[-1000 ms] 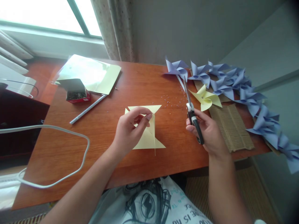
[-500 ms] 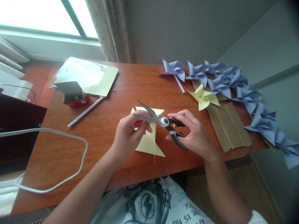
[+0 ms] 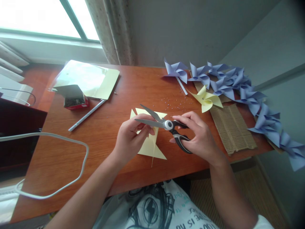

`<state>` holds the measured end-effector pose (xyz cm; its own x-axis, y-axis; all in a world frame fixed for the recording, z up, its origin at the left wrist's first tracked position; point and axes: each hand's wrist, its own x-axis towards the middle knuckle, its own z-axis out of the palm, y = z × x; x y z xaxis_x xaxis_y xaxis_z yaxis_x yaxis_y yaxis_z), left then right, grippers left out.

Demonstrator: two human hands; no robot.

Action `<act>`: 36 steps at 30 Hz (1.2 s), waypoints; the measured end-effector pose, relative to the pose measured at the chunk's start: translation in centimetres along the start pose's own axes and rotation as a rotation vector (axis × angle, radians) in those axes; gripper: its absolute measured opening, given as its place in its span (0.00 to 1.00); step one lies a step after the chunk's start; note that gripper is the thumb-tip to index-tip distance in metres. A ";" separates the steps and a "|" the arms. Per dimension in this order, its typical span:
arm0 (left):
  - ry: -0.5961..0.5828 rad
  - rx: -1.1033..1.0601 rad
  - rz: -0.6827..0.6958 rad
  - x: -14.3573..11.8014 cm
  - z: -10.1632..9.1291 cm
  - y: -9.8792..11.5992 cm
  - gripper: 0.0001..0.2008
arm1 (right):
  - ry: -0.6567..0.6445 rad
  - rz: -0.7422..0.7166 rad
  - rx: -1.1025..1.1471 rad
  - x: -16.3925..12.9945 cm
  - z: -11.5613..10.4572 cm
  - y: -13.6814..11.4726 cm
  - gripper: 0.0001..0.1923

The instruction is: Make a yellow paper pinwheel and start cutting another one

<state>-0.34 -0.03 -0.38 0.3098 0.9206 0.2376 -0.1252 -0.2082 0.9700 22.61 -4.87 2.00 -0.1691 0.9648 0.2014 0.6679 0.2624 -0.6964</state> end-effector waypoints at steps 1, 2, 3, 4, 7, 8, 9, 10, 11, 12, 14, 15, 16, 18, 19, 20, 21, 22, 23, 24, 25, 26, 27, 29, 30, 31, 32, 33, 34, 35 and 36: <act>0.001 0.001 0.001 0.0 0.0 0.0 0.06 | 0.003 -0.004 -0.007 0.0 0.0 0.0 0.29; 0.002 0.004 -0.003 0.0 0.0 0.0 0.07 | 0.005 -0.008 -0.014 0.0 0.0 0.0 0.29; 0.003 0.006 -0.010 0.0 0.0 0.0 0.07 | 0.006 -0.010 -0.020 0.0 -0.1 0.0 0.29; 0.006 0.008 -0.020 0.0 0.0 0.0 0.06 | 0.006 -0.012 -0.025 0.0 -0.1 -0.1 0.29; 0.022 0.006 -0.032 0.1 0.0 0.0 0.05 | 0.006 -0.020 -0.037 -0.1 -0.1 -0.1 0.28; 0.028 0.008 -0.029 0.1 0.0 0.0 0.04 | 0.006 -0.023 -0.038 -0.1 -0.1 -0.1 0.28; 0.035 0.011 -0.028 0.1 0.0 0.1 0.04 | 0.006 -0.024 -0.038 -0.1 -0.1 -0.1 0.28; 0.042 0.015 -0.029 0.2 0.0 0.1 0.03 | 0.004 -0.022 -0.038 -0.1 -0.1 -0.1 0.28; 0.051 0.015 -0.033 0.2 0.0 0.1 0.03 | 0.002 -0.019 -0.037 -0.1 0.0 -0.1 0.28; 0.056 0.015 -0.039 0.2 0.0 0.1 0.02 | 0.002 -0.015 -0.038 -0.1 0.0 -0.2 0.28; 0.061 0.013 -0.049 0.2 0.0 0.2 0.02 | 0.005 -0.011 -0.045 -0.1 0.0 -0.2 0.28; 0.058 0.013 -0.052 0.2 0.0 0.2 0.02 | 0.008 -0.010 -0.049 -0.1 0.0 -0.2 0.28; 0.055 0.013 -0.051 0.2 0.0 0.2 0.02 | 0.010 -0.012 -0.052 -0.1 0.0 -0.2 0.28; 0.046 0.011 -0.046 0.2 0.0 0.2 0.02 | 0.014 -0.015 -0.055 -0.1 0.0 -0.2 0.28; 0.042 0.009 -0.041 0.2 0.0 0.2 0.02 | 0.016 -0.017 -0.055 -0.1 0.0 -0.2 0.28; 0.036 0.006 -0.036 0.3 -0.1 0.2 0.02 | 0.017 -0.020 -0.055 -0.1 0.0 -0.3 0.28; 0.034 0.003 -0.031 0.3 -0.1 0.2 0.03 | 0.018 -0.022 -0.056 -0.1 0.1 -0.3 0.28; 0.032 0.003 -0.029 0.3 -0.1 0.1 0.03 | 0.018 -0.023 -0.058 0.0 0.1 -0.3 0.28; 0.031 0.004 -0.028 0.3 -0.1 0.1 0.03 | 0.018 -0.023 -0.061 0.0 0.1 -0.3 0.28; 0.033 0.007 -0.028 0.3 -0.1 0.1 0.03 | 0.016 -0.023 -0.063 -0.1 0.1 -0.2 0.28; 0.035 0.013 -0.029 0.2 -0.1 0.1 0.03 | 0.014 -0.022 -0.065 -0.1 0.1 -0.2 0.28; 0.036 0.020 -0.030 0.2 -0.1 0.1 0.03 | 0.012 -0.020 -0.067 -0.1 0.0 -0.2 0.28; 0.037 0.029 -0.031 0.2 -0.1 0.1 0.03 | 0.011 -0.019 -0.067 -0.1 0.0 -0.3 0.28; 0.039 0.041 -0.029 0.2 0.0 0.1 0.03 | 0.009 -0.019 -0.067 -0.1 0.0 -0.3 0.28; 0.039 0.045 -0.027 0.2 0.0 0.2 0.03 | 0.009 -0.020 -0.067 -0.1 0.0 -0.3 0.28; 0.040 0.050 -0.025 0.2 0.0 0.2 0.03 | 0.011 -0.021 -0.069 -0.2 0.0 -0.3 0.28; 0.041 0.055 -0.025 0.2 0.0 0.2 0.03 | 0.011 -0.022 -0.071 -0.2 0.1 -0.3 0.28; 0.043 0.059 -0.026 0.2 0.0 0.2 0.03 | 0.012 -0.022 -0.073 -0.2 0.1 -0.2 0.28; 0.045 0.060 -0.026 0.2 0.0 0.2 0.03 | 0.013 -0.023 -0.075 -0.2 0.1 -0.2 0.28; 0.048 0.058 -0.027 0.2 0.0 0.1 0.03 | 0.014 -0.024 -0.076 -0.2 0.2 -0.1 0.28; 0.049 0.053 -0.027 0.2 0.0 0.1 0.03 | 0.017 -0.026 -0.073 -0.2 0.3 -0.1 0.28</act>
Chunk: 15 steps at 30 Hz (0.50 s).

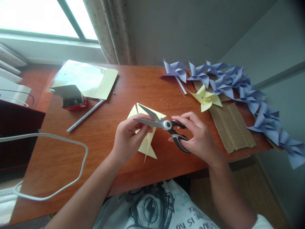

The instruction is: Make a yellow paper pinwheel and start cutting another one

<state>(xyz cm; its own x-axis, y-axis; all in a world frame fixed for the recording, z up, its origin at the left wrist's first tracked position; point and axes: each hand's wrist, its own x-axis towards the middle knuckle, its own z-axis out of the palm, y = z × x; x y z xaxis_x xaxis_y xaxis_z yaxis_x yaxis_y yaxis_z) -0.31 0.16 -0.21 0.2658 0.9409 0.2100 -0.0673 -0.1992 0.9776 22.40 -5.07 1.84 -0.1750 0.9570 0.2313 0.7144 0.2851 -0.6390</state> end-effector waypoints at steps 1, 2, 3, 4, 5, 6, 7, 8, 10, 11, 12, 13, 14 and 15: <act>-0.001 -0.010 0.003 0.0 0.0 0.0 0.03 | 0.004 -0.003 0.008 0.0 0.1 0.1 0.28; -0.003 -0.020 0.007 0.0 0.0 -0.1 0.03 | 0.010 -0.008 0.020 0.0 0.1 0.1 0.28; -0.004 -0.028 0.012 0.0 0.0 -0.1 0.03 | 0.014 -0.010 0.033 0.0 0.2 0.2 0.27; -0.006 -0.032 0.014 0.0 0.0 -0.1 0.03 | 0.016 -0.009 0.046 0.0 0.3 0.2 0.27; -0.006 -0.033 0.014 0.0 0.0 -0.1 0.03 | 0.016 -0.007 0.057 0.0 0.4 0.2 0.27; -0.004 -0.030 0.011 0.0 -0.1 -0.1 0.03 | 0.015 0.000 0.067 -0.1 0.4 0.2 0.27; 0.001 -0.025 0.005 0.0 -0.1 -0.1 0.03 | 0.012 0.009 0.077 -0.1 0.5 0.3 0.27; 0.005 -0.018 -0.003 0.0 -0.1 -0.1 0.02 | 0.011 0.020 0.091 -0.1 0.6 0.3 0.27; 0.013 -0.004 -0.014 0.0 -0.1 -0.2 0.02 | 0.009 0.041 0.128 -0.2 0.9 0.3 0.27; 0.017 0.001 -0.019 0.0 -0.1 -0.2 0.02 | 0.009 0.052 0.148 -0.2 1.1 0.4 0.27; 0.021 0.007 -0.025 0.0 -0.1 -0.2 0.03 | 0.010 0.062 0.169 -0.3 1.3 0.4 0.27; 0.026 0.012 -0.030 0.0 -0.1 -0.2 0.03 | 0.010 0.071 0.189 -0.3 1.5 0.5 0.27; 0.031 0.018 -0.036 0.0 -0.1 -0.2 0.03 | 0.012 0.081 0.208 -0.3 1.8 0.5 0.27; 0.036 0.022 -0.042 0.0 0.0 -0.2 0.03 | 0.014 0.093 0.228 -0.4 2.0 0.6 0.27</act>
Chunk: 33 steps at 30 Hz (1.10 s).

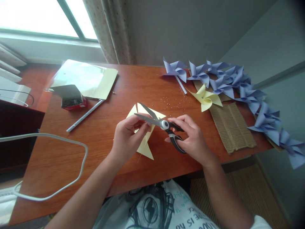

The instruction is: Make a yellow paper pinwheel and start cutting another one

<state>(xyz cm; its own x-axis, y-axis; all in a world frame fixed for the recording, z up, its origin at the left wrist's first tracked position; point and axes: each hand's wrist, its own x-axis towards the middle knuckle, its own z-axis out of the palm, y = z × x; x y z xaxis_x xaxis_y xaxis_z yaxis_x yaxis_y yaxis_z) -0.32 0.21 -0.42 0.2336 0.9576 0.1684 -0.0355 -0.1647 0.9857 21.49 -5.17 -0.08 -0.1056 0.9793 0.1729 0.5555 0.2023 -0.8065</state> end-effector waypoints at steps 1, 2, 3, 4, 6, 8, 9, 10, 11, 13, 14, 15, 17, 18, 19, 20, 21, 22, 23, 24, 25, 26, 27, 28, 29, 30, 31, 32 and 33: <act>0.003 0.002 -0.008 0.0 0.0 0.0 0.04 | 0.003 0.011 0.021 0.0 0.2 0.1 0.27; 0.004 0.001 -0.016 0.0 0.1 0.0 0.04 | 0.005 0.023 0.042 -0.1 0.4 0.1 0.26; 0.003 -0.004 -0.024 0.0 0.1 0.0 0.04 | 0.007 0.037 0.064 -0.1 0.6 0.2 0.26; 0.005 -0.013 -0.032 0.0 0.2 0.1 0.04 | 0.007 0.054 0.086 -0.1 0.8 0.2 0.26; 0.018 -0.026 -0.046 0.1 0.3 0.2 0.04 | 0.017 0.099 0.152 -0.2 1.1 0.1 0.26; 0.039 -0.024 -0.058 0.1 0.3 0.2 0.04 | 0.049 0.185 0.291 -0.2 1.2 0.1 0.26; 0.048 -0.019 -0.064 0.1 0.3 0.2 0.04 | 0.063 0.247 0.397 -0.1 1.2 0.1 0.26; 0.053 -0.014 -0.069 0.1 0.3 0.2 0.04 | 0.070 0.316 0.526 0.0 1.1 0.1 0.24; 0.055 -0.011 -0.072 0.2 0.2 0.2 0.04 | 0.065 0.386 0.667 0.1 1.0 0.1 0.22; 0.057 -0.012 -0.081 0.2 0.2 0.1 0.04 | 0.018 0.506 0.934 0.5 0.7 0.4 0.23; 0.058 -0.016 -0.086 0.2 0.1 0.0 0.04 | -0.010 0.546 1.037 0.6 0.5 0.6 0.25; 0.060 -0.022 -0.090 0.2 0.1 0.0 0.04 | -0.030 0.573 1.111 0.7 0.3 0.9 0.26; 0.060 -0.036 -0.098 0.2 0.1 -0.1 0.04 | -0.044 0.598 1.172 0.8 0.0 1.4 0.25; 0.059 -0.042 -0.101 0.2 0.1 -0.1 0.05 | -0.038 0.599 1.169 0.7 -0.2 1.6 0.23; 0.057 -0.048 -0.105 0.2 0.2 -0.1 0.05 | -0.029 0.596 1.152 0.5 -0.3 1.8 0.22; 0.054 -0.052 -0.112 0.2 0.2 -0.1 0.05 | -0.018 0.590 1.123 0.3 -0.5 1.9 0.20; 0.050 -0.055 -0.121 0.2 0.2 0.0 0.05 | -0.011 0.583 1.083 0.1 -0.7 2.0 0.19; 0.046 -0.057 -0.129 0.2 0.2 0.1 0.06 | -0.004 0.574 1.032 -0.1 -1.0 2.0 0.18; 0.043 -0.058 -0.135 0.2 0.3 0.2 0.06 | 0.007 0.560 0.969 -0.2 -1.2 1.9 0.17; 0.039 -0.057 -0.140 0.2 0.3 0.4 0.06 | 0.022 0.540 0.894 -0.4 -1.5 1.7 0.15; 0.033 -0.056 -0.144 0.2 0.2 0.5 0.06 | 0.039 0.522 0.812 -0.4 -1.8 1.6 0.15; 0.026 -0.059 -0.148 0.2 0.2 0.6 0.07 | 0.060 0.510 0.730 -0.5 -2.1 1.5 0.16; 0.019 -0.066 -0.150 0.2 0.2 0.7 0.07 | 0.090 0.505 0.654 -0.5 -2.4 1.4 0.18; 0.011 -0.077 -0.151 0.2 0.1 0.7 0.07 | 0.122 0.508 0.590 -0.6 -2.6 1.4 0.21; 0.004 -0.088 -0.152 0.2 0.1 0.6 0.07 | 0.147 0.512 0.542 -0.6 -2.8 1.5 0.25; -0.002 -0.097 -0.150 0.2 0.1 0.4 0.07 | 0.163 0.513 0.508 -0.7 -2.9 1.8 0.29; -0.006 -0.101 -0.144 0.2 0.0 0.2 0.07 | 0.175 0.503 0.479 -0.9 -3.0 2.1 0.31; -0.009 -0.097 -0.134 0.2 0.0 0.0 0.08 | 0.183 0.483 0.446 -1.1 -3.0 2.4 0.31; -0.011 -0.085 -0.122 0.2 0.0 -0.3 0.09 | 0.192 0.456 0.400 -1.3 -3.0 2.8 0.30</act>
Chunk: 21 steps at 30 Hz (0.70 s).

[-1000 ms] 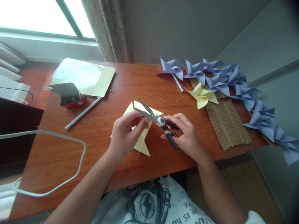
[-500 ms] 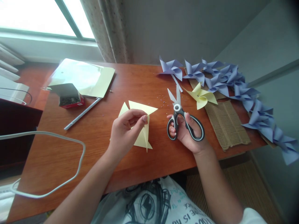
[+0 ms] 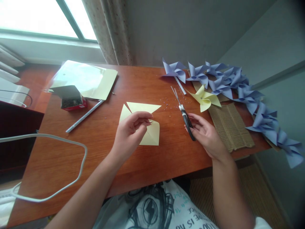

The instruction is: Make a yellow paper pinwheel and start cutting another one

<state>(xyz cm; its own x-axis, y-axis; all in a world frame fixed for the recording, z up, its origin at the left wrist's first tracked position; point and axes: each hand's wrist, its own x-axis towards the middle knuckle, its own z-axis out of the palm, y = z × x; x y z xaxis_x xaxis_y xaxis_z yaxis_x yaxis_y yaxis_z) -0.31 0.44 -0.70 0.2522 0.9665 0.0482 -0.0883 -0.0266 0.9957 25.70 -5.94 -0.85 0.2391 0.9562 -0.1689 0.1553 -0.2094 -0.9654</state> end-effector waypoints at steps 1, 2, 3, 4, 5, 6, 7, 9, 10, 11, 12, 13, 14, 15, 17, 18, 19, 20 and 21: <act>0.001 0.018 0.014 0.0 0.0 -0.3 0.09 | 0.026 -0.040 -0.063 -0.1 -0.2 0.4 0.28; 0.006 0.038 0.028 0.0 -0.1 -0.5 0.10 | 0.062 -0.082 -0.151 -0.2 -0.4 0.7 0.27; 0.011 0.061 0.041 0.1 -0.1 -0.7 0.09 | 0.103 -0.126 -0.263 -0.3 -0.5 1.0 0.25; 0.017 0.085 0.051 0.1 -0.2 -0.8 0.08 | 0.142 -0.170 -0.391 -0.4 -0.6 1.2 0.24; 0.022 0.107 0.059 0.1 -0.2 -0.9 0.07 | 0.176 -0.215 -0.523 -0.5 -0.7 1.3 0.24; 0.026 0.127 0.066 0.1 -0.3 -0.9 0.07 | 0.207 -0.259 -0.645 -0.6 -0.7 1.4 0.23; 0.027 0.141 0.072 0.1 -0.3 -0.9 0.06 | 0.233 -0.299 -0.747 -0.6 -0.8 1.4 0.23; 0.032 0.153 0.084 0.1 -0.3 -0.9 0.05 | 0.268 -0.359 -0.885 -0.7 -0.8 1.6 0.23; 0.033 0.153 0.090 0.1 -0.3 -0.9 0.05 | 0.278 -0.374 -0.928 -0.6 -0.8 1.7 0.23; 0.033 0.152 0.095 0.1 -0.3 -0.9 0.04 | 0.284 -0.384 -0.959 -0.6 -0.8 1.9 0.22; 0.032 0.151 0.099 0.1 -0.3 -0.9 0.04 | 0.291 -0.387 -0.984 -0.5 -0.8 2.0 0.22; 0.033 0.151 0.102 0.1 -0.3 -0.8 0.03 | 0.296 -0.388 -1.006 -0.5 -0.8 2.1 0.22; 0.035 0.153 0.104 0.0 -0.3 -0.8 0.03 | 0.302 -0.386 -1.025 -0.5 -0.8 2.2 0.22; 0.037 0.155 0.105 0.0 -0.2 -0.8 0.03 | 0.307 -0.381 -1.039 -0.4 -0.8 2.3 0.22; 0.042 0.169 0.106 0.0 -0.2 -0.7 0.03 | 0.312 -0.368 -1.059 -0.4 -0.7 2.4 0.23; 0.041 0.181 0.107 0.0 -0.2 -0.7 0.03 | 0.311 -0.360 -1.064 -0.4 -0.6 2.4 0.23; 0.042 0.195 0.107 0.0 -0.2 -0.6 0.03 | 0.308 -0.354 -1.069 -0.4 -0.6 2.4 0.24; 0.043 0.211 0.107 0.0 -0.2 -0.5 0.03 | 0.302 -0.350 -1.071 -0.4 -0.6 2.4 0.23; 0.047 0.227 0.107 0.0 -0.2 -0.5 0.03 | 0.295 -0.351 -1.071 -0.3 -0.5 2.4 0.23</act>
<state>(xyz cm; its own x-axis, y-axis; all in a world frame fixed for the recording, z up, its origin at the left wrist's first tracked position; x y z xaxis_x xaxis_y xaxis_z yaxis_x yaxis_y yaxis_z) -0.47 0.49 -1.18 0.2075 0.9658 0.1556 0.1083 -0.1808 0.9775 26.50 -6.88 -3.02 0.2143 0.9408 0.2625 0.9535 -0.1432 -0.2651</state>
